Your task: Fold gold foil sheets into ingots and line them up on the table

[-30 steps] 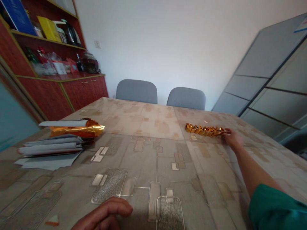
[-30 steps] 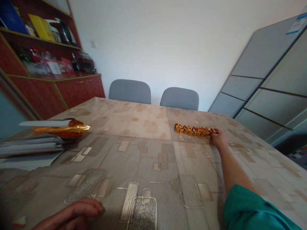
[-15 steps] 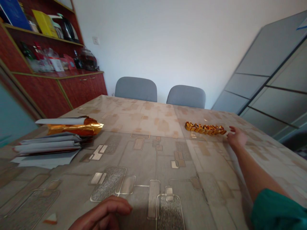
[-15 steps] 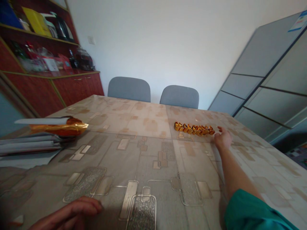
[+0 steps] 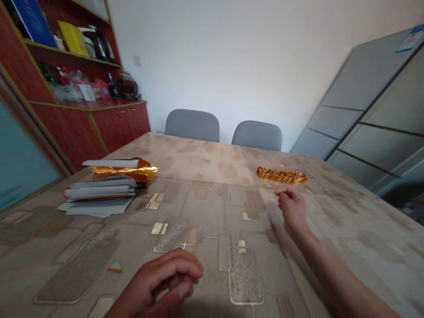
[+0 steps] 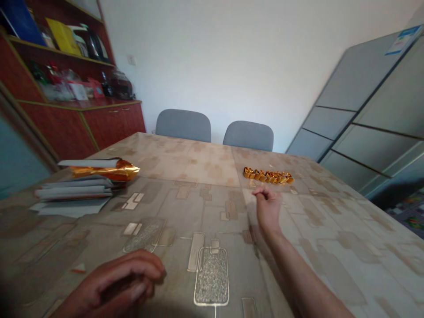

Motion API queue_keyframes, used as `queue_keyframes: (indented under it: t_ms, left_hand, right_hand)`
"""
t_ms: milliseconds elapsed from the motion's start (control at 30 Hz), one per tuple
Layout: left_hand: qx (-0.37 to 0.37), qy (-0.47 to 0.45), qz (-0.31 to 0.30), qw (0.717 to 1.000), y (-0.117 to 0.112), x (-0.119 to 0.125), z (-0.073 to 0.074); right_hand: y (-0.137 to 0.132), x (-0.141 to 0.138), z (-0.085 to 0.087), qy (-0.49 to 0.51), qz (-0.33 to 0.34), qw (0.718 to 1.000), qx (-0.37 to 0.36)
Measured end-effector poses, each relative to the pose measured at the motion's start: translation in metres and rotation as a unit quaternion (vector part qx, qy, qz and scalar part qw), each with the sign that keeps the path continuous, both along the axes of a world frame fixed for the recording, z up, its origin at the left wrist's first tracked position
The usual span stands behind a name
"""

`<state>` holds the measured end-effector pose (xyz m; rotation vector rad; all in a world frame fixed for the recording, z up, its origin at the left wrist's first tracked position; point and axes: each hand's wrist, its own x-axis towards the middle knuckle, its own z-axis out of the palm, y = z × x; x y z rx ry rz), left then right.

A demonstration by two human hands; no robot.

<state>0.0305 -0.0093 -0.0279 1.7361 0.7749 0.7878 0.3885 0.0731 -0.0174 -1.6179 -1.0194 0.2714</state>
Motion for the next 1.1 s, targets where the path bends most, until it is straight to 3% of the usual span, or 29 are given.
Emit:
queue_keyframes:
  t_ms: [67, 167, 300, 400, 467, 533, 667, 900, 1100]
  left_hand:
    - [0.110, 0.058, 0.032, 0.992, 0.009, -0.012, 0.017]
    - [0.251, 0.147, 0.107, 0.951, 0.032, -0.042, 0.043]
    - [0.419, 0.207, 0.263, 0.844, 0.071, -0.090, 0.067]
    - [0.480, 0.289, 0.288, 0.777, 0.098, -0.116, 0.072]
    - [0.498, 0.354, 0.277, 0.741, 0.112, -0.126, 0.069]
    - [0.490, 0.374, 0.291, 0.731, 0.123, -0.131, 0.062]
    - [0.473, 0.394, 0.296, 0.730, 0.130, -0.132, 0.051]
    - [0.476, 0.400, 0.318, 0.716, 0.139, -0.145, 0.046]
    - [0.493, 0.420, 0.262, 0.716, 0.152, -0.144, 0.037]
  right_hand:
    - [-0.024, -0.056, -0.003, 0.024, 0.098, 0.995, -0.005]
    - [-0.059, -0.133, -0.004, 0.051, 0.239, 0.970, -0.008]
    - [-0.087, -0.202, -0.006, 0.066, 0.380, 0.923, -0.013]
    - [-0.095, -0.230, -0.013, 0.086, 0.444, 0.892, -0.005]
    - [-0.096, -0.239, -0.018, 0.084, 0.459, 0.884, 0.007]
    - [-0.097, -0.243, -0.020, 0.081, 0.460, 0.884, 0.007]
    - [-0.098, -0.242, -0.020, 0.079, 0.455, 0.887, -0.007]
    - [-0.098, -0.240, -0.022, 0.075, 0.478, 0.875, -0.011]
    - [-0.096, -0.237, -0.025, 0.061, 0.495, 0.866, -0.018]
